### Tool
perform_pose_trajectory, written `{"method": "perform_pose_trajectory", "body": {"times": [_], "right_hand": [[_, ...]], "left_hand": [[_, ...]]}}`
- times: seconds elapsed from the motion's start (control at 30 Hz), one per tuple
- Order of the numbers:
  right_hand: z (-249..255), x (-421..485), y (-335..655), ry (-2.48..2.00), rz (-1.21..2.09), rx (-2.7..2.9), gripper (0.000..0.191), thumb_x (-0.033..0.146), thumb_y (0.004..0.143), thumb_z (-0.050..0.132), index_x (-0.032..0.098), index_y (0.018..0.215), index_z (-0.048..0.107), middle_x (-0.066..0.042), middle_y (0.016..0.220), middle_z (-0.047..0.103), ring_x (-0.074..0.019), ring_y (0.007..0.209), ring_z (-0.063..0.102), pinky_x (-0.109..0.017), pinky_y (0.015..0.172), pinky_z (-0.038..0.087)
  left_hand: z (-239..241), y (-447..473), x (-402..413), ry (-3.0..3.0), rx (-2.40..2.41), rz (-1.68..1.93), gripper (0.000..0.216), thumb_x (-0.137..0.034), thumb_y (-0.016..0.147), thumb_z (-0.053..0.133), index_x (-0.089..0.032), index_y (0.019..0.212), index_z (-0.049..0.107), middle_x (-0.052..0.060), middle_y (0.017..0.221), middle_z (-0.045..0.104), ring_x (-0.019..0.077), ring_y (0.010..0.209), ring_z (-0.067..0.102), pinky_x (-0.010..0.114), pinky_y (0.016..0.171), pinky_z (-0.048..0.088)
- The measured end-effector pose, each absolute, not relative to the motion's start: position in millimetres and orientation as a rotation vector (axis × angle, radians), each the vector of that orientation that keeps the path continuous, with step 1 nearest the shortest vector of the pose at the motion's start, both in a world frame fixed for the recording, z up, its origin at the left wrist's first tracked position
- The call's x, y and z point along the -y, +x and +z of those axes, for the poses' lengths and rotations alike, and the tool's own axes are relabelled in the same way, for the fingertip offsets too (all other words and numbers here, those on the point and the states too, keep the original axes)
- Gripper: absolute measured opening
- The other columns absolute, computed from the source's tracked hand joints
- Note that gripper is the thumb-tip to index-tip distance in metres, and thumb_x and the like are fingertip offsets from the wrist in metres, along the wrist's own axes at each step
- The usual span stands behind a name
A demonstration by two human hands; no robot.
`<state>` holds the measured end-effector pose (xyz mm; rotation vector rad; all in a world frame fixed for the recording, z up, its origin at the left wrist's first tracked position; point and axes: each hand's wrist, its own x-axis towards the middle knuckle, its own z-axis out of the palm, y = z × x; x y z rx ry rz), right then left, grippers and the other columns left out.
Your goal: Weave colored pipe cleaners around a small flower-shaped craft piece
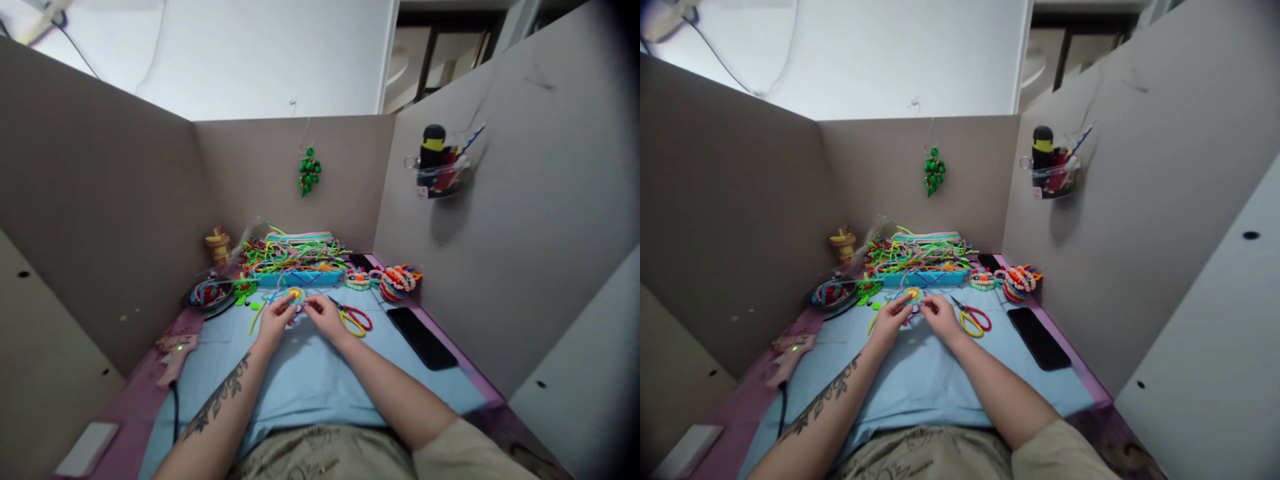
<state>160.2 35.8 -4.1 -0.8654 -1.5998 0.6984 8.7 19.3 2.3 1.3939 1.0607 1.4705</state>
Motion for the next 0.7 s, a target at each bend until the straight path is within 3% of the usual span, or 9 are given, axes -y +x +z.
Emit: {"method": "perform_pose_trajectory", "body": {"times": [0.23, 0.5, 0.7], "right_hand": [[-6.0, -32.6, 156.1, -0.851, 0.782, 1.585, 0.014, 0.033, 0.077, 0.054, 0.019, 0.076, 0.057, 0.001, 0.068, 0.056, -0.0142, 0.062, 0.05, -0.025, 0.059, 0.039], [0.4, -32.9, 162.8, -0.785, 0.475, 1.819, 0.01, 0.02, 0.078, 0.05, 0.02, 0.072, 0.058, -0.001, 0.073, 0.055, -0.0168, 0.074, 0.05, -0.028, 0.07, 0.038], [2.0, -35.9, 167.8, -0.796, 0.398, 1.808, 0.014, 0.015, 0.078, 0.047, 0.02, 0.073, 0.059, -0.002, 0.072, 0.056, -0.0167, 0.074, 0.051, -0.028, 0.07, 0.04]], "left_hand": [[1.7, 10.0, -19.3, 1.361, -1.087, 1.458, 0.046, -0.035, 0.064, 0.071, -0.012, 0.103, 0.065, 0.004, 0.066, 0.066, 0.0103, 0.049, 0.055, 0.021, 0.043, 0.043], [3.6, 11.0, -18.8, 1.233, -1.034, 1.486, 0.053, -0.033, 0.057, 0.076, -0.009, 0.104, 0.064, -0.001, 0.056, 0.06, 0.0073, 0.046, 0.048, 0.019, 0.044, 0.039], [6.5, 13.0, -16.2, 1.255, -1.041, 1.443, 0.053, -0.032, 0.056, 0.077, -0.009, 0.102, 0.065, 0.002, 0.061, 0.062, 0.0076, 0.048, 0.048, 0.019, 0.046, 0.037]]}}
